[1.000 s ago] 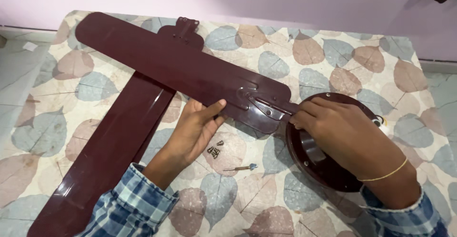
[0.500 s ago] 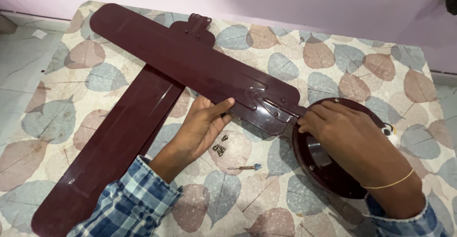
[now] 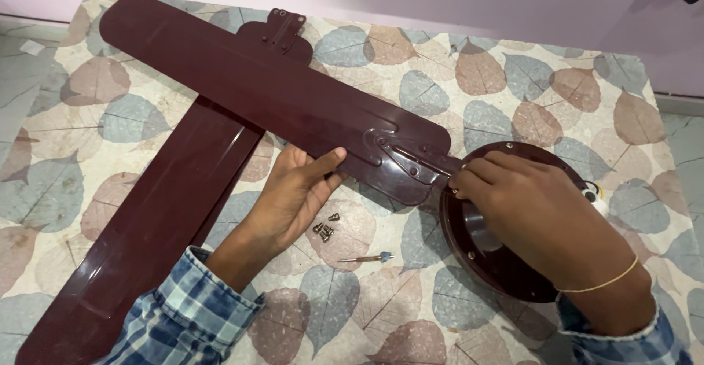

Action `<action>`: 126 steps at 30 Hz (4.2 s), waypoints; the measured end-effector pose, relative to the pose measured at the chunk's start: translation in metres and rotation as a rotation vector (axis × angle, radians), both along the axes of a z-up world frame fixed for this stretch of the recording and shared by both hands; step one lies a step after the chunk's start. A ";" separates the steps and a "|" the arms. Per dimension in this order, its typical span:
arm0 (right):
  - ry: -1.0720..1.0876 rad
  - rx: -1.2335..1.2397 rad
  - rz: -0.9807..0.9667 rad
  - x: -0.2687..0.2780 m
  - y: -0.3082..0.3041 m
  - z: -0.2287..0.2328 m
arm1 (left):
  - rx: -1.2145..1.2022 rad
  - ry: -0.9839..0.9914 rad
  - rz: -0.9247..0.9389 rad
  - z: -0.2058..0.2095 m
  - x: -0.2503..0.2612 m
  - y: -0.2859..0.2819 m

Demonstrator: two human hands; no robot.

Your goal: The person attaches a ceiling fan blade to the fan motor housing using a screwdriver and screws. They align the blade, insert the screws, and tighten them to secure the blade in place.

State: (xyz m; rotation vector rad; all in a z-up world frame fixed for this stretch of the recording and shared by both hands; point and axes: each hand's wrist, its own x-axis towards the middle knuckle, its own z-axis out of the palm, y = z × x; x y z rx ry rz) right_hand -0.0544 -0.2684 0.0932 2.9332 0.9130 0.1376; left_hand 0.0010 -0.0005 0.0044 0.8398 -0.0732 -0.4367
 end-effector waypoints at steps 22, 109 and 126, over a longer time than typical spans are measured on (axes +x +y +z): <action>-0.048 -0.208 -0.157 -0.005 0.009 -0.018 | -0.053 0.044 0.001 -0.007 0.000 0.001; -0.160 -0.154 -0.076 -0.009 0.020 -0.010 | 0.004 0.108 0.034 -0.008 0.000 0.003; -0.182 -0.103 0.018 -0.009 0.013 -0.011 | 0.071 0.009 0.027 0.001 -0.004 -0.001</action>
